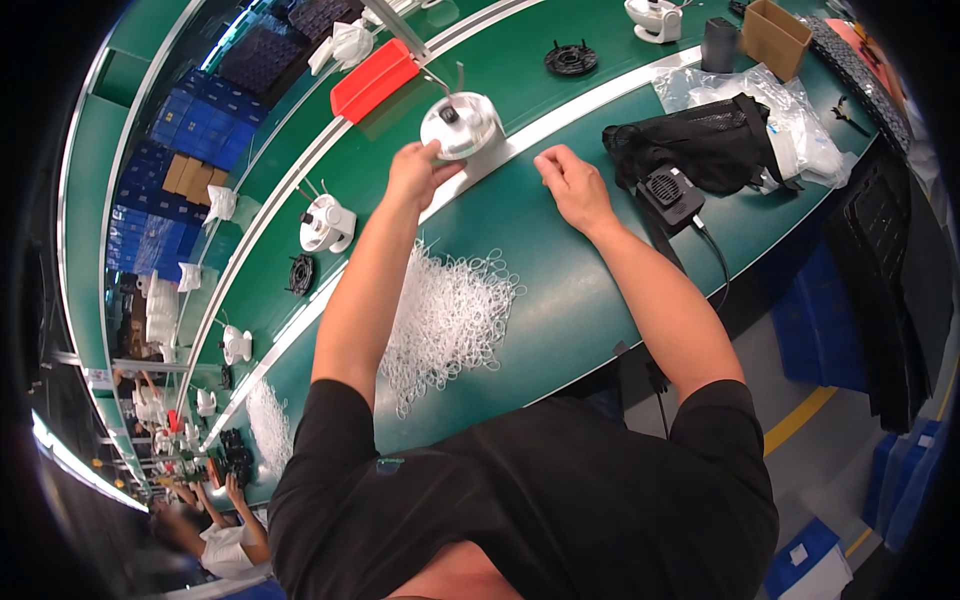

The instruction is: The person repeatedly picks up small white plastic ties from a pile on a green workbench and inserts them into a white circular device. The person manipulates the ties and the device by hand, performing a repetitive assembly action.

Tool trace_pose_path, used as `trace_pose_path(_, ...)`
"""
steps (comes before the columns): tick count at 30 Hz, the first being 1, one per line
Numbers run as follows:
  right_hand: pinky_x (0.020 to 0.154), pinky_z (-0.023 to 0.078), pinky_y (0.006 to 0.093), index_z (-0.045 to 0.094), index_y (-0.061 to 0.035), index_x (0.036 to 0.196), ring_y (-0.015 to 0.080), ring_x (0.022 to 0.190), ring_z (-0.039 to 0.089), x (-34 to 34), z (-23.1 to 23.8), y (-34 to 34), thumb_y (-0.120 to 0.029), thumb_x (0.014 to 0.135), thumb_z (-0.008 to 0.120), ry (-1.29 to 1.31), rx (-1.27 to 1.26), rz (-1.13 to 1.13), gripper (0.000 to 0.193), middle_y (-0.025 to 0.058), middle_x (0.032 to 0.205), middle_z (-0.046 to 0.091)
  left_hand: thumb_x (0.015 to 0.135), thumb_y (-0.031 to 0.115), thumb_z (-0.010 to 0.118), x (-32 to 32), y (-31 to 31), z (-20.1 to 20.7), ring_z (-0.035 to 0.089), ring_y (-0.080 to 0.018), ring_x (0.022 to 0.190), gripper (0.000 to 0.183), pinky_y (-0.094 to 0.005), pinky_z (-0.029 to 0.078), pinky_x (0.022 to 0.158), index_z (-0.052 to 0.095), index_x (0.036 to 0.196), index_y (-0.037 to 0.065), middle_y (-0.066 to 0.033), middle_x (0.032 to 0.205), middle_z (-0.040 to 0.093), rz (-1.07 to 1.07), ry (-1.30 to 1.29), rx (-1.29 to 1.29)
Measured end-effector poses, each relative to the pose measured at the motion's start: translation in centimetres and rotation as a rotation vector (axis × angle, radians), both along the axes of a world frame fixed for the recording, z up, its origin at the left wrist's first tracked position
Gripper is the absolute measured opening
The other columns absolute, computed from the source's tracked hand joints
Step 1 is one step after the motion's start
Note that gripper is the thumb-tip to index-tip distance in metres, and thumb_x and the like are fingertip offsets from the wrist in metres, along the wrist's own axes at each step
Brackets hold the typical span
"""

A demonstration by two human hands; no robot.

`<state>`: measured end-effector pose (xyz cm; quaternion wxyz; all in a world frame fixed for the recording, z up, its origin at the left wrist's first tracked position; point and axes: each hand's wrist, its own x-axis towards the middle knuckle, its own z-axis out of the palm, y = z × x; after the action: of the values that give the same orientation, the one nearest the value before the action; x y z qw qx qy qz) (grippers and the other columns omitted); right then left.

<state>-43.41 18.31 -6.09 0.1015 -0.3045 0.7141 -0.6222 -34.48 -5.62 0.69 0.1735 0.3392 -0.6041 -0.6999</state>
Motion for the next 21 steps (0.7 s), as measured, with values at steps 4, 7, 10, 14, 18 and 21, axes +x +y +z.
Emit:
trace_pose_path(4, 0.073, 0.052, 0.0331, 0.064, -0.0025, 0.103, 0.0202, 0.079, 0.066, 0.6, 0.5, -0.3, -0.029, 0.096, 0.062, 0.135, 0.107, 0.097, 0.028, 0.0096, 0.087, 0.07, 0.099, 0.005, 0.053, -2.2, -4.9, -2.7, 0.068, -0.0382, 0.092, 0.03, -0.0417, 0.067, 0.07, 0.044, 0.117, -0.018, -0.0282, 0.118, 0.056, 0.313, 0.055, 0.113)
trace_pose_path(7, 0.074, 0.052, 0.0328, 0.065, -0.0028, 0.102, 0.0196, 0.079, 0.066, 0.1, 0.7, 0.0, -0.025, 0.094, 0.065, 0.028, 0.077, 0.134, 0.023, 0.0094, 0.089, 0.07, 0.1, 0.011, 0.055, -2.5, -4.1, -2.4, 0.068, -0.0365, 0.09, 0.035, -0.0404, 0.066, 0.077, 0.047, 0.118, -0.018, -0.0286, 0.115, 0.058, 0.413, 0.123, 0.11)
trace_pose_path(10, 0.072, 0.052, 0.0322, 0.066, -0.0033, 0.101, 0.0183, 0.077, 0.066, 0.0, 0.4, 0.5, -0.023, 0.092, 0.067, 0.012, 0.066, 0.115, 0.021, 0.0086, 0.086, 0.07, 0.094, 0.021, 0.069, -0.7, 0.9, -0.1, 0.067, -0.0256, 0.084, 0.037, -0.0338, 0.059, 0.071, 0.057, 0.115, -0.007, -0.0166, 0.098, 0.065, 0.073, -0.177, -0.184)
trace_pose_path(14, 0.07, 0.051, 0.0326, 0.067, -0.0054, 0.099, 0.0188, 0.074, 0.065, -0.1, 0.1, 0.1, -0.023, 0.091, 0.067, 0.057, 0.101, 0.14, 0.019, 0.0071, 0.083, 0.07, 0.08, 0.019, 0.079, 5.7, 5.4, 0.7, 0.067, -0.0214, 0.075, 0.025, -0.0353, 0.052, 0.069, 0.069, 0.094, 0.002, -0.0108, 0.085, 0.071, -0.624, -0.446, -0.818)
trace_pose_path(18, 0.069, 0.051, 0.0335, 0.068, -0.0075, 0.098, 0.0198, 0.073, 0.065, 0.1, 0.2, -0.1, -0.023, 0.09, 0.068, 0.104, 0.148, 0.138, 0.018, 0.0063, 0.083, 0.07, 0.078, 0.015, 0.08, 8.3, 8.9, 1.3, 0.069, -0.0242, 0.075, 0.022, -0.0361, 0.053, 0.07, 0.069, 0.091, 0.002, -0.0109, 0.081, 0.072, -0.698, -0.579, -0.945)
trace_pose_path(21, 0.069, 0.051, 0.034, 0.068, -0.0077, 0.097, 0.0203, 0.074, 0.066, 0.1, 0.2, 0.0, -0.024, 0.09, 0.068, 0.109, 0.149, 0.132, 0.018, 0.0066, 0.083, 0.07, 0.078, 0.011, 0.078, 8.5, 9.8, 1.2, 0.071, -0.0261, 0.077, 0.02, -0.0374, 0.054, 0.069, 0.068, 0.093, 0.001, -0.0121, 0.082, 0.072, -0.702, -0.574, -0.99)
